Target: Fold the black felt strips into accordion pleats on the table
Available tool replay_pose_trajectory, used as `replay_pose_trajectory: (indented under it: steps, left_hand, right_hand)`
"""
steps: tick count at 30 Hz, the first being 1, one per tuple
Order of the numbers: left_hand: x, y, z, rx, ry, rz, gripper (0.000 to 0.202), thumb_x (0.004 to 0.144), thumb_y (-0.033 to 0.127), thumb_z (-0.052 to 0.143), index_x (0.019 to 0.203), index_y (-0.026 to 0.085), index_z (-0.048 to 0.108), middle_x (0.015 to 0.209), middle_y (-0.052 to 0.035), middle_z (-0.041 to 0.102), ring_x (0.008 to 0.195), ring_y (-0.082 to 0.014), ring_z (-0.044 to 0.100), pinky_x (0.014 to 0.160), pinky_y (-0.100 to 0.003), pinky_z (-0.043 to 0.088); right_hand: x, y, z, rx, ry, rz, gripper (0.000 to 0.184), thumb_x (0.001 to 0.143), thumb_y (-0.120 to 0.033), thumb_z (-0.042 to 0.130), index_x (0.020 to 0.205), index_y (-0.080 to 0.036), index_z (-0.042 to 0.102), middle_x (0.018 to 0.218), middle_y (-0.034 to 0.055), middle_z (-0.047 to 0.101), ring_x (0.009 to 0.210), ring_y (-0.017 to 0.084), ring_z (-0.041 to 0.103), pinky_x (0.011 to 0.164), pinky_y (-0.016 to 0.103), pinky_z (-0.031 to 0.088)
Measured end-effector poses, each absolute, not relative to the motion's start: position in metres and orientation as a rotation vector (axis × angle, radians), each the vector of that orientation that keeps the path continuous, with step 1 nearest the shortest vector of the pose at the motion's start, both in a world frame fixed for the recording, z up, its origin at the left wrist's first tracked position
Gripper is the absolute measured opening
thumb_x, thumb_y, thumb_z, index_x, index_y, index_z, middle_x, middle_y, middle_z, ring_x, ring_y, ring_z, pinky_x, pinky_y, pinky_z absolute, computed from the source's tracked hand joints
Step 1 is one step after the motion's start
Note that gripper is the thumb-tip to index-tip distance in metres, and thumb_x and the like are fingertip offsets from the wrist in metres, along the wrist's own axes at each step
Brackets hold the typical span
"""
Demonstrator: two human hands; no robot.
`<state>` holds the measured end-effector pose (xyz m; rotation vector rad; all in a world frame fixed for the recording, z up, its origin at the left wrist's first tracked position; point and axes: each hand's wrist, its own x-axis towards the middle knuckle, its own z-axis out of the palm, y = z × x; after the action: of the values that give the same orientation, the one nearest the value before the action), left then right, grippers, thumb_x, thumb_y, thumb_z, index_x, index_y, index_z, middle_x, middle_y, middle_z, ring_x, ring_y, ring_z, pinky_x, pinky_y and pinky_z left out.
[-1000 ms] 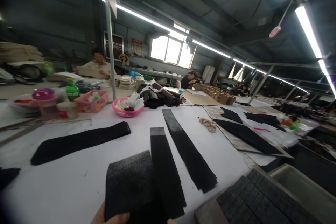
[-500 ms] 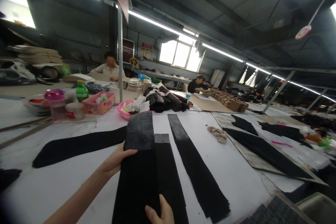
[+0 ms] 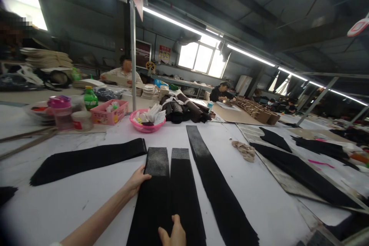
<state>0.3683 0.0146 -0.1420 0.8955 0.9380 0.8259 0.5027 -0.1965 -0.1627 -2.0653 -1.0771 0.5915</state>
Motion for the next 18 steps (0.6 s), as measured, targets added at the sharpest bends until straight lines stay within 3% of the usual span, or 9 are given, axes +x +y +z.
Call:
replay_pose_trajectory:
  steps: [11,18]
  left_hand:
    - [0.392,0.036,-0.142,0.964,1.022,0.823,0.06,0.056,0.007,0.065,0.113,0.011,0.048,0.076,-0.0046,0.064,0.066,-0.0214,0.064,0.06,-0.031,0.052]
    - [0.37,0.0,-0.133,1.018,0.999,0.804,0.082,0.063,0.02,0.072,0.135,0.017,0.032,0.091,-0.006,0.069,0.083,-0.0267,0.068,0.069,-0.033,0.054]
  right_hand:
    - [0.524,-0.178,-0.165,-2.046,-1.091,0.643,0.035,0.075,-0.026,0.059,0.107,-0.012,0.058,0.109,0.0149,0.068,0.105,0.029,0.064,0.089,0.032,0.049]
    - [0.508,-0.196,-0.135,-2.136,-1.074,0.627,0.036,0.082,-0.03,0.053,0.114,-0.015,0.058,0.106,0.0116,0.069,0.101,0.028,0.066,0.083,0.03,0.049]
